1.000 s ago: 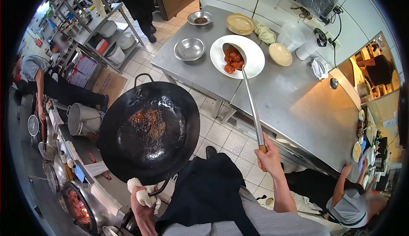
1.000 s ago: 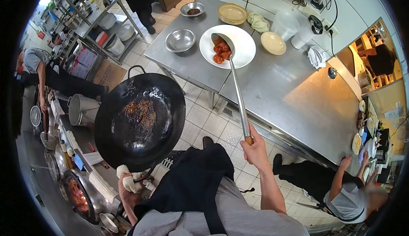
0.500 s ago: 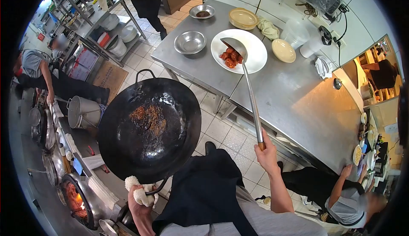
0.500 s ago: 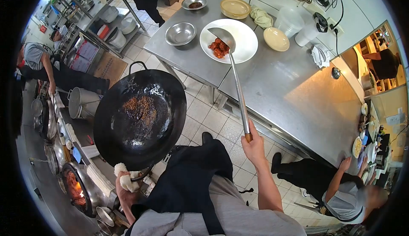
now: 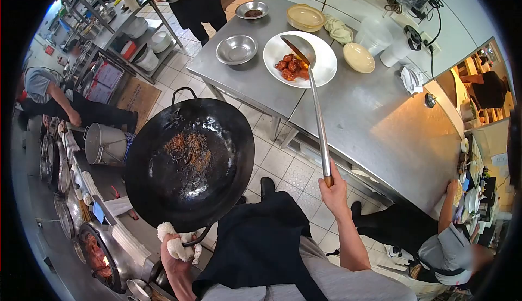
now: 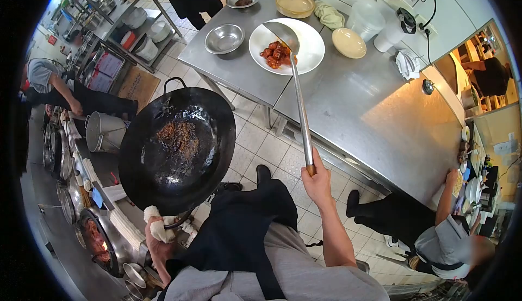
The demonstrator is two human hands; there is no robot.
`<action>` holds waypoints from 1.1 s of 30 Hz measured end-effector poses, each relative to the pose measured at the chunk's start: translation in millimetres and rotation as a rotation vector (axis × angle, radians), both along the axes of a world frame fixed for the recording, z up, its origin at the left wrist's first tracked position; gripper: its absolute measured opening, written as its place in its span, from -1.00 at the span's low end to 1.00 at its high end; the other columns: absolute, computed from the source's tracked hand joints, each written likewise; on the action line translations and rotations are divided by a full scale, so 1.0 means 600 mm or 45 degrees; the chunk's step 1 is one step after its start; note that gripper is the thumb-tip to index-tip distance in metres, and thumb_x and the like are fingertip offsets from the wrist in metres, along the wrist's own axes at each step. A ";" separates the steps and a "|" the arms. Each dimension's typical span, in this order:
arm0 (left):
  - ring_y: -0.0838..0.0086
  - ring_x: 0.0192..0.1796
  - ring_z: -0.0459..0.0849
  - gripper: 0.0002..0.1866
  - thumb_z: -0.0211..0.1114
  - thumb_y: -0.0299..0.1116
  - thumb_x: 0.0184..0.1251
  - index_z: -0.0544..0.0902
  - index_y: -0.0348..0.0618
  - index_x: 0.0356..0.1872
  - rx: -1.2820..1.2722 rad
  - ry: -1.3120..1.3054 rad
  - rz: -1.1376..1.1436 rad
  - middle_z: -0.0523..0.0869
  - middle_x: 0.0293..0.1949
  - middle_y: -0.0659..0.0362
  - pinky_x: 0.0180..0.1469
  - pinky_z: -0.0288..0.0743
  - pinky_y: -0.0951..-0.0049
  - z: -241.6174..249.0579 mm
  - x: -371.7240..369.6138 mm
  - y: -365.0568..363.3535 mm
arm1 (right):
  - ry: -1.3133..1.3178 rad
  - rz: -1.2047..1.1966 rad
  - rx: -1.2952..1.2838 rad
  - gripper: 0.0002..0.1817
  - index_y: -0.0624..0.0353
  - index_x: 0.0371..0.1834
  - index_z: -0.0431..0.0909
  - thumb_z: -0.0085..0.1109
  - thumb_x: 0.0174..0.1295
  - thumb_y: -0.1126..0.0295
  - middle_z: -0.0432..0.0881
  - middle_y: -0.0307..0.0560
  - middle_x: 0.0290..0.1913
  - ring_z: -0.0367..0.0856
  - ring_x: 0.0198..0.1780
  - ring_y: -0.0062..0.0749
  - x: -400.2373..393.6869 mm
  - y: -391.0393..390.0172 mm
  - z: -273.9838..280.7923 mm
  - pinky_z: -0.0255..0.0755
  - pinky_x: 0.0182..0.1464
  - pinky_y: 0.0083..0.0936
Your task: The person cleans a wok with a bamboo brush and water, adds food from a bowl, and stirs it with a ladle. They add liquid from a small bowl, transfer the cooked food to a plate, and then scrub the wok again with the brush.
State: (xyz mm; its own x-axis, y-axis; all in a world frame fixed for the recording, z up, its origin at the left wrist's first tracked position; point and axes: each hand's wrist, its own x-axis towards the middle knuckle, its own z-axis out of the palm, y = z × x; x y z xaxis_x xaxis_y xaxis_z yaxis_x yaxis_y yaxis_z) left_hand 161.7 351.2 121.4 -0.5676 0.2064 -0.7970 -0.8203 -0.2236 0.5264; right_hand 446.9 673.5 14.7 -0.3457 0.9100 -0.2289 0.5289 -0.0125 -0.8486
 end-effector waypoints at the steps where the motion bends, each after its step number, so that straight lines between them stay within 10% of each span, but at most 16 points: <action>1: 0.05 -0.37 0.71 -0.71 0.15 -0.41 0.11 0.44 -0.22 -0.12 0.005 0.003 -0.008 0.65 -0.34 -0.05 -0.38 0.66 0.10 -0.003 -0.002 -0.003 | 0.000 -0.003 0.002 -0.23 0.09 0.53 0.22 0.20 0.19 0.53 0.40 -0.20 -0.54 0.34 -0.51 -0.60 0.001 0.002 0.000 0.33 -0.38 -0.61; 13: 0.08 -0.36 0.72 -0.78 0.13 -0.42 0.13 0.49 -0.20 -0.17 0.050 0.008 0.050 0.68 -0.34 -0.03 -0.42 0.63 0.10 0.002 -0.005 -0.012 | 0.072 0.082 0.093 -0.23 0.04 0.57 0.15 0.11 0.26 0.63 0.36 -0.33 -0.54 0.33 -0.68 -0.69 0.003 -0.002 0.000 0.29 -0.64 -0.61; 25: 0.15 -0.36 0.73 -0.84 0.15 -0.48 0.20 0.45 -0.26 -0.21 0.111 0.073 0.084 0.64 -0.42 0.00 -0.27 0.70 0.13 -0.023 -0.020 -0.018 | 0.696 0.067 -0.740 -0.18 0.12 0.58 0.01 0.03 0.20 0.65 0.33 -0.19 -0.62 0.31 -0.82 -0.55 -0.006 -0.041 0.147 0.23 -0.81 -0.67; 33: 0.16 -0.40 0.70 -0.82 0.22 -0.50 0.13 0.48 -0.26 -0.24 0.001 0.170 0.090 0.62 -0.43 0.03 -0.27 0.64 0.15 -0.054 -0.032 -0.017 | 0.305 0.480 -1.157 -0.14 0.09 0.60 0.03 0.14 0.20 0.63 0.43 -0.23 -0.59 0.39 -0.69 -0.61 -0.134 -0.070 0.170 0.29 -0.69 -0.66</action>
